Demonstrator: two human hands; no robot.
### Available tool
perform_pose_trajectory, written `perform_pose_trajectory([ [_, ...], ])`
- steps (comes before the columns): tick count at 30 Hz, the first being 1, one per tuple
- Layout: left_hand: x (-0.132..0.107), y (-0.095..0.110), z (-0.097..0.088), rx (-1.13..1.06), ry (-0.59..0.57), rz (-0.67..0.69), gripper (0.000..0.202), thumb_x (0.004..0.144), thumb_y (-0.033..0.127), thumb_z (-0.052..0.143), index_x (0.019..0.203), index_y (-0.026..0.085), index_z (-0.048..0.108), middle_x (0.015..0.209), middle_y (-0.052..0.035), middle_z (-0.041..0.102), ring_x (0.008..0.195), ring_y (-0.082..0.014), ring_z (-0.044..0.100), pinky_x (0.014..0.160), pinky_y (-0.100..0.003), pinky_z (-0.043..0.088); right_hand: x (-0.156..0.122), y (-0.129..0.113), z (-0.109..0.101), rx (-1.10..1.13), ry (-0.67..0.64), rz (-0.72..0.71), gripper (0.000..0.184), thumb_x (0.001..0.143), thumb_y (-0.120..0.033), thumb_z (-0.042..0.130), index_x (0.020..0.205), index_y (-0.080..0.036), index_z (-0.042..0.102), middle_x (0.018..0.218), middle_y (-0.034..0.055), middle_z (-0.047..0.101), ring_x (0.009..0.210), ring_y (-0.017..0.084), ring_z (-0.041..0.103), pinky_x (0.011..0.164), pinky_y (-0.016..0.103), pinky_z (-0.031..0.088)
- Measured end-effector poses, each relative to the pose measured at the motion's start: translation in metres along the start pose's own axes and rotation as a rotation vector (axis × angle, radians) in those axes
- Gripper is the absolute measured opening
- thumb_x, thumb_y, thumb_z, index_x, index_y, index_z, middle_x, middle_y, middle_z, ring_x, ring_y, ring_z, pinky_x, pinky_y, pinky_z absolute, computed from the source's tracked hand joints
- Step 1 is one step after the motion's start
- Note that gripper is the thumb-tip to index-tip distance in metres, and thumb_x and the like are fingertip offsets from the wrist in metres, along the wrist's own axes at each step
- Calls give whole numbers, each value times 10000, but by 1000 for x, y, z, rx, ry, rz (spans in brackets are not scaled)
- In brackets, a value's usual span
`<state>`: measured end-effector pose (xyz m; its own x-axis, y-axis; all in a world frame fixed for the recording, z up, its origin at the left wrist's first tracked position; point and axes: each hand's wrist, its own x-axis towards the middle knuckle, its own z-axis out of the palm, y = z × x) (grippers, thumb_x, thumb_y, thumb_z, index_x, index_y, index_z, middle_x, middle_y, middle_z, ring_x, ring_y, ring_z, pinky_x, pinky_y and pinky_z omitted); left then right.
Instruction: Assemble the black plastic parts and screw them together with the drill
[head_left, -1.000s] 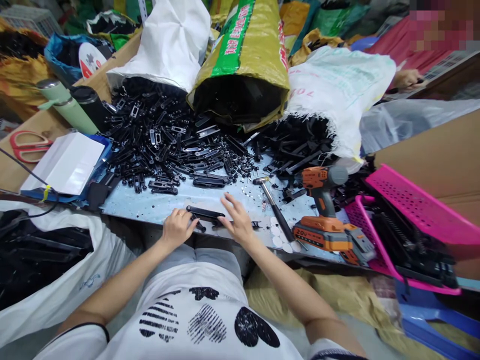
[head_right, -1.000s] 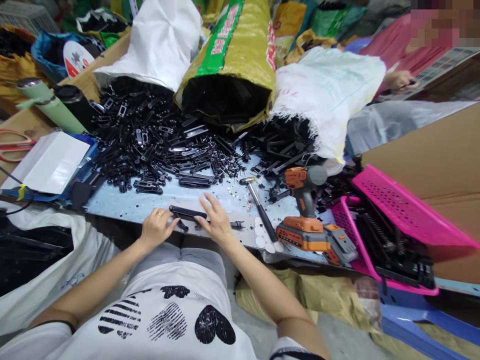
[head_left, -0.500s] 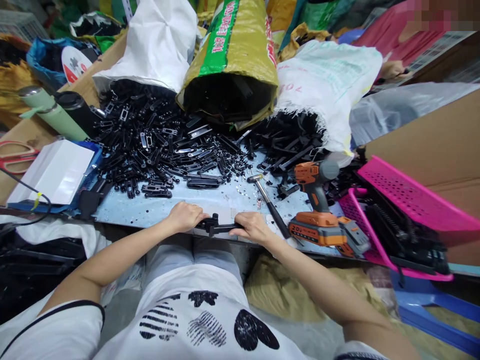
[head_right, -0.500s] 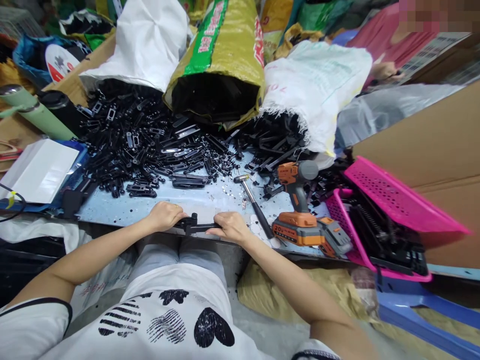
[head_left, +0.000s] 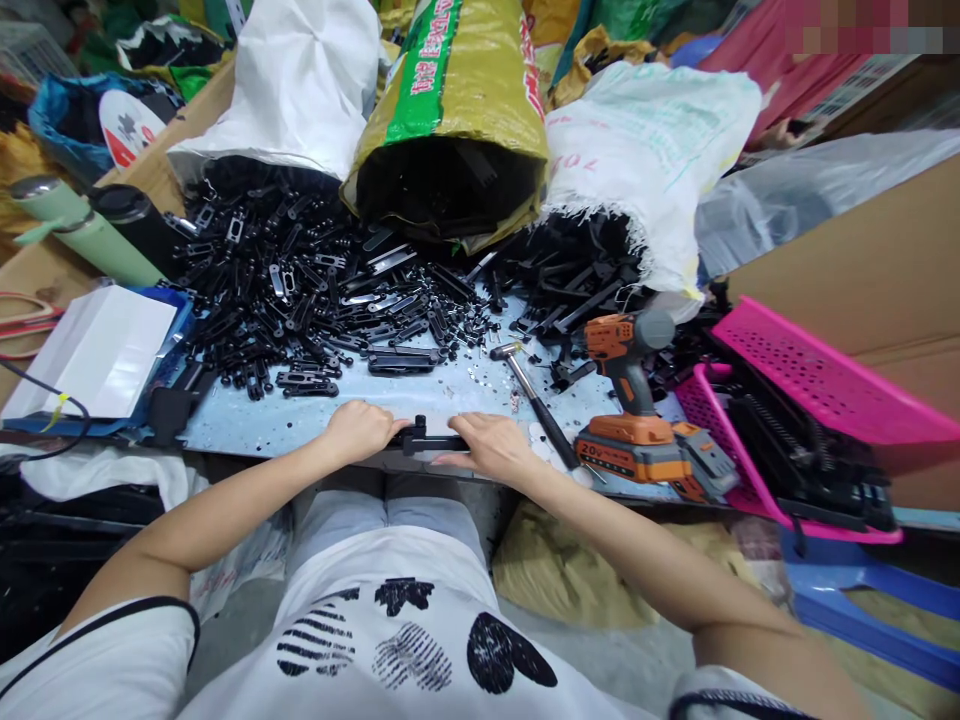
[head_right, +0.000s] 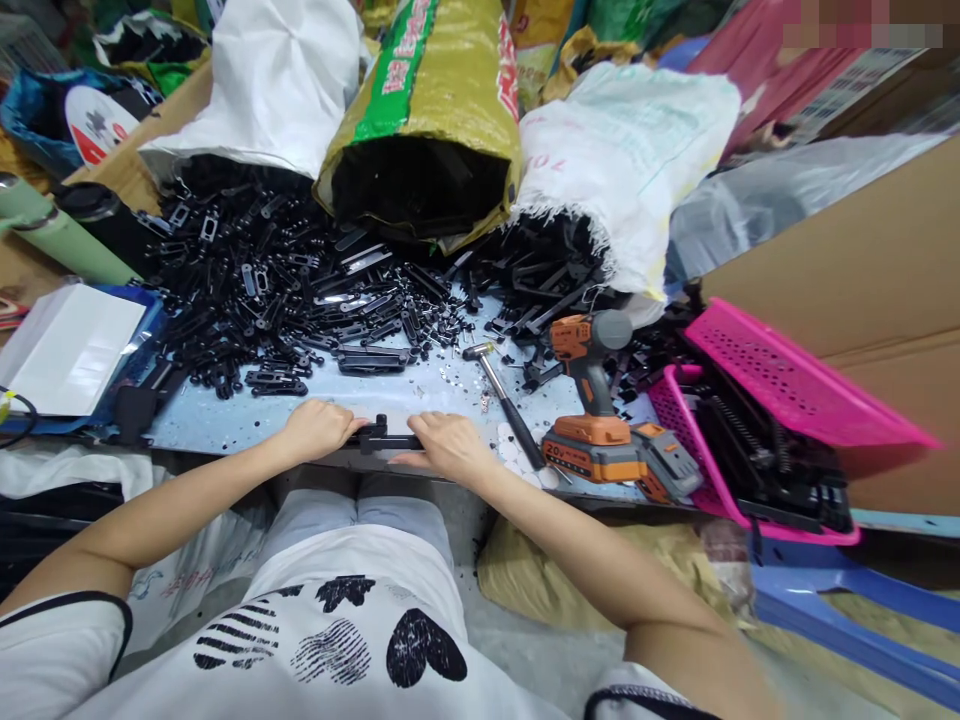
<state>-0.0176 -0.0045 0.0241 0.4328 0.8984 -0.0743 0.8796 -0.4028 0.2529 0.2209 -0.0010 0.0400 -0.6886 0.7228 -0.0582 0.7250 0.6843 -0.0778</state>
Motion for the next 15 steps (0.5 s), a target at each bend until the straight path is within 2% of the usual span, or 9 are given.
perform_pose_trajectory([
  [3, 0, 8, -4, 33, 15, -29, 641, 938, 518, 268, 772, 85, 710, 754, -187, 696, 694, -236, 664, 627, -292, 427, 12, -6, -1, 12, 134, -112, 639, 794, -629, 527, 1188, -126, 516, 1039, 155, 602, 950, 268, 534, 775, 344, 363],
  [6, 1, 14, -6, 84, -6, -12, 629, 950, 483, 254, 789, 86, 714, 761, -181, 700, 696, -228, 663, 617, -283, 423, 24, -8, 1, -10, 109, -216, 485, 825, -482, 567, 1119, -98, 540, 992, 150, 585, 913, 270, 505, 793, 375, 351],
  [8, 1, 16, -5, 85, -16, 4, 608, 949, 472, 274, 786, 85, 714, 758, -182, 699, 699, -233, 662, 617, -285, 421, 29, -7, 1, -32, 73, -279, 414, 829, -449, 565, 1046, -96, 565, 946, 137, 582, 876, 263, 498, 779, 373, 350],
  [12, 0, 12, 1, 27, 16, -1, 599, 944, 475, 290, 757, 84, 703, 747, -187, 691, 678, -234, 650, 614, -294, 419, 25, 1, -3, -20, 74, -339, 453, 847, -515, 515, 1023, -102, 578, 944, 135, 593, 861, 242, 509, 758, 349, 355],
  [15, -2, 5, -1, -68, 91, 13, 612, 934, 516, 275, 728, 107, 682, 721, -162, 679, 660, -214, 627, 615, -288, 418, 9, 11, -13, -12, 63, -211, 536, 853, -631, 411, 884, -134, 609, 819, 118, 610, 784, 221, 527, 690, 318, 349],
])
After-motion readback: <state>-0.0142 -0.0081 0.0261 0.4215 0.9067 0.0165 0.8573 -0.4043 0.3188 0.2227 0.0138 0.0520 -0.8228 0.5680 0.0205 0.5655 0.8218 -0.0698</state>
